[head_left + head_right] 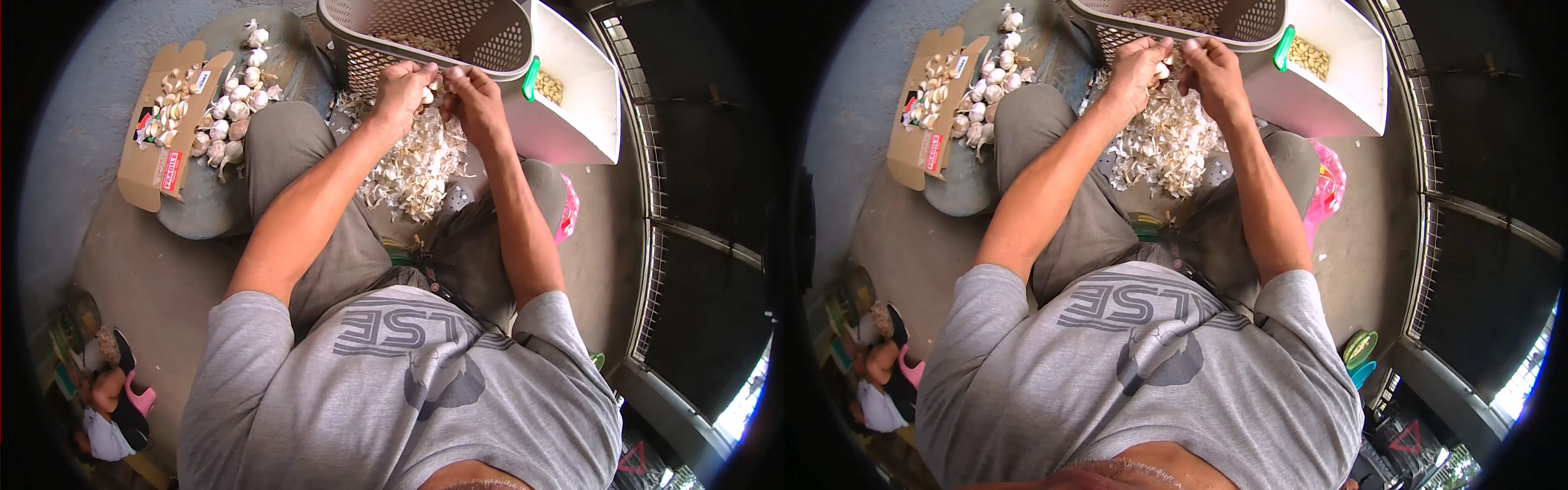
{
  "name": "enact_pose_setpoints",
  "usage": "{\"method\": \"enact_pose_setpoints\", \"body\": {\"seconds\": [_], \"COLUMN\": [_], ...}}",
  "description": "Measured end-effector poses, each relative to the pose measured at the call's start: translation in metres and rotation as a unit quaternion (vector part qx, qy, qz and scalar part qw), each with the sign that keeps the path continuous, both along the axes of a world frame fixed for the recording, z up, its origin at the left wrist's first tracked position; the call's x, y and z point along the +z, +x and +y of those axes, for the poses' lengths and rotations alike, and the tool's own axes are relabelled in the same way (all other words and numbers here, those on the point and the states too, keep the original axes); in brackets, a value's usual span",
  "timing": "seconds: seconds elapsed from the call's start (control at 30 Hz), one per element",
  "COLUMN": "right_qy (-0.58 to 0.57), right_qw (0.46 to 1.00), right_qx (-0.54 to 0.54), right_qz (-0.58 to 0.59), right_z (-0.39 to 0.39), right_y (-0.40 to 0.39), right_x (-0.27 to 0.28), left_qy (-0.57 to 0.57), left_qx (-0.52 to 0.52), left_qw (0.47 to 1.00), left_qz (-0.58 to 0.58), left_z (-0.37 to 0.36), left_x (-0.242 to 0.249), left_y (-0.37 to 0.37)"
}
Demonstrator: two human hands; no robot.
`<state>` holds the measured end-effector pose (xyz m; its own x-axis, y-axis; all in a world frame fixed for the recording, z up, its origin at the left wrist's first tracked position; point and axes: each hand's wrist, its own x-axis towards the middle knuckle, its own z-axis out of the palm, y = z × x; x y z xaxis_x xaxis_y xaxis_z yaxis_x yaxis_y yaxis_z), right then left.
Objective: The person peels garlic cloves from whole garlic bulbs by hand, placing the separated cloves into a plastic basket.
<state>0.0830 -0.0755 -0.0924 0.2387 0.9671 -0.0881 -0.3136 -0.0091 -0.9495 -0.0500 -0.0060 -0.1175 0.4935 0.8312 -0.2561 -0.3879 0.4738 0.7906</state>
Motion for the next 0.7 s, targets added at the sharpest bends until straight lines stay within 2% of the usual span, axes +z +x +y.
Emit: {"method": "enact_pose_setpoints", "body": {"seconds": [0.07, 0.13, 0.2, 0.23, 0.33, 0.43, 0.53, 0.67, 0.7], "right_qy": [0.013, 0.0, 0.008, 0.012, -0.01, 0.002, 0.034, -0.012, -0.024], "right_qw": [0.991, 0.997, 0.997, 0.995, 0.995, 0.995, 0.979, 0.999, 1.0], "right_qx": [0.034, 0.022, 0.023, 0.0, -0.026, 0.012, 0.065, 0.0, 0.012], "right_qz": [-0.129, -0.078, 0.069, 0.103, 0.097, 0.099, 0.19, 0.034, 0.0], "right_z": [-0.002, -0.003, -0.001, -0.002, -0.002, -0.006, -0.011, -0.011, -0.009], "right_y": [-0.013, -0.013, -0.001, 0.005, 0.017, 0.02, 0.026, 0.029, 0.026], "right_x": [0.005, 0.005, 0.001, 0.0, 0.001, 0.0, 0.013, 0.015, 0.009], "left_qy": [0.002, -0.015, -0.043, -0.058, -0.095, -0.124, -0.157, -0.152, -0.15], "left_qx": [-0.001, 0.0, 0.009, 0.0, -0.059, -0.098, -0.122, -0.151, -0.158], "left_qw": [1.0, 1.0, 0.999, 0.998, 0.993, 0.987, 0.98, 0.975, 0.974], "left_qz": [-0.005, 0.018, -0.001, 0.001, 0.026, 0.009, -0.015, -0.055, -0.06], "left_z": [0.002, 0.001, -0.004, -0.005, 0.006, 0.008, 0.011, 0.013, 0.014], "left_x": [-0.005, -0.004, 0.009, 0.014, 0.006, -0.001, -0.004, -0.002, -0.003], "left_y": [0.0, -0.002, 0.0, -0.003, -0.01, -0.007, -0.007, -0.01, -0.009]}}
